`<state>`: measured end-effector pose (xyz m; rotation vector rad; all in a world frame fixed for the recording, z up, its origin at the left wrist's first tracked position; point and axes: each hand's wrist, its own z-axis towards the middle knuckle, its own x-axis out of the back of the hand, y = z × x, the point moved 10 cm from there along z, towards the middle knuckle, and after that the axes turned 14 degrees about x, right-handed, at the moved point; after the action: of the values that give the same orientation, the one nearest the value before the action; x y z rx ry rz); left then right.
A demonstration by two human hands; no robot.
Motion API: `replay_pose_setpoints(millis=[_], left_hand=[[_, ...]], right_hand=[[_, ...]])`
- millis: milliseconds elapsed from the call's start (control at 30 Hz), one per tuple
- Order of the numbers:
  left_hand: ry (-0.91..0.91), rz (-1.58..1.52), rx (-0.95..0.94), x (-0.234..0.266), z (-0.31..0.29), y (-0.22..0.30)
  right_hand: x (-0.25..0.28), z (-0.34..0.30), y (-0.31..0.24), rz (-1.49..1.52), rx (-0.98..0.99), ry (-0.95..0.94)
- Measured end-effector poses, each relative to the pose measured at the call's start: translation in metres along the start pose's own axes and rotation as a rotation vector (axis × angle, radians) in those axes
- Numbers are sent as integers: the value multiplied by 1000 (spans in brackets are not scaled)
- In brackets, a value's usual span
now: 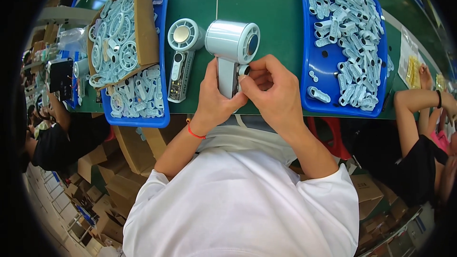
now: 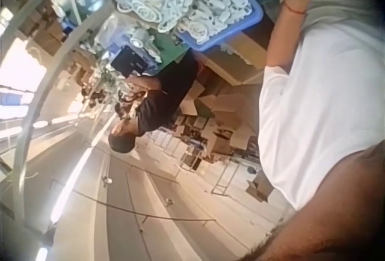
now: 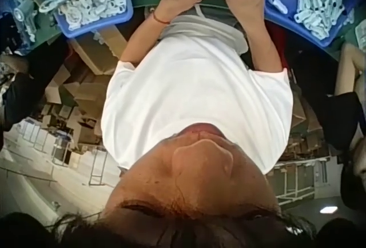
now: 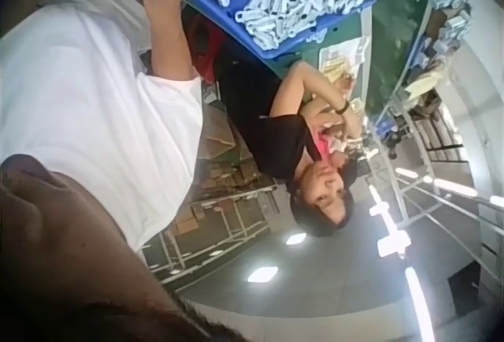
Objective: Assemble plastic components of handheld fans at a production line workstation.
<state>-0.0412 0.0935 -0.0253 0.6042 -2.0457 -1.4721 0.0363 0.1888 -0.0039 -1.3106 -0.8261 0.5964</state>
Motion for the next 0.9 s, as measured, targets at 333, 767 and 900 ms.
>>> replay_pose_setpoints(millis=[333,767,900], left_hand=[[4,76,-158,5,-5,10],[-418,-539,288,-18,1,-19],[-412,-552,322,-17,3,-18]], right_hand=[[-15,-1,32,239,-277,-192],[-39,6,26,639,-70,-55],[-40,8,35,670,-126,-99]])
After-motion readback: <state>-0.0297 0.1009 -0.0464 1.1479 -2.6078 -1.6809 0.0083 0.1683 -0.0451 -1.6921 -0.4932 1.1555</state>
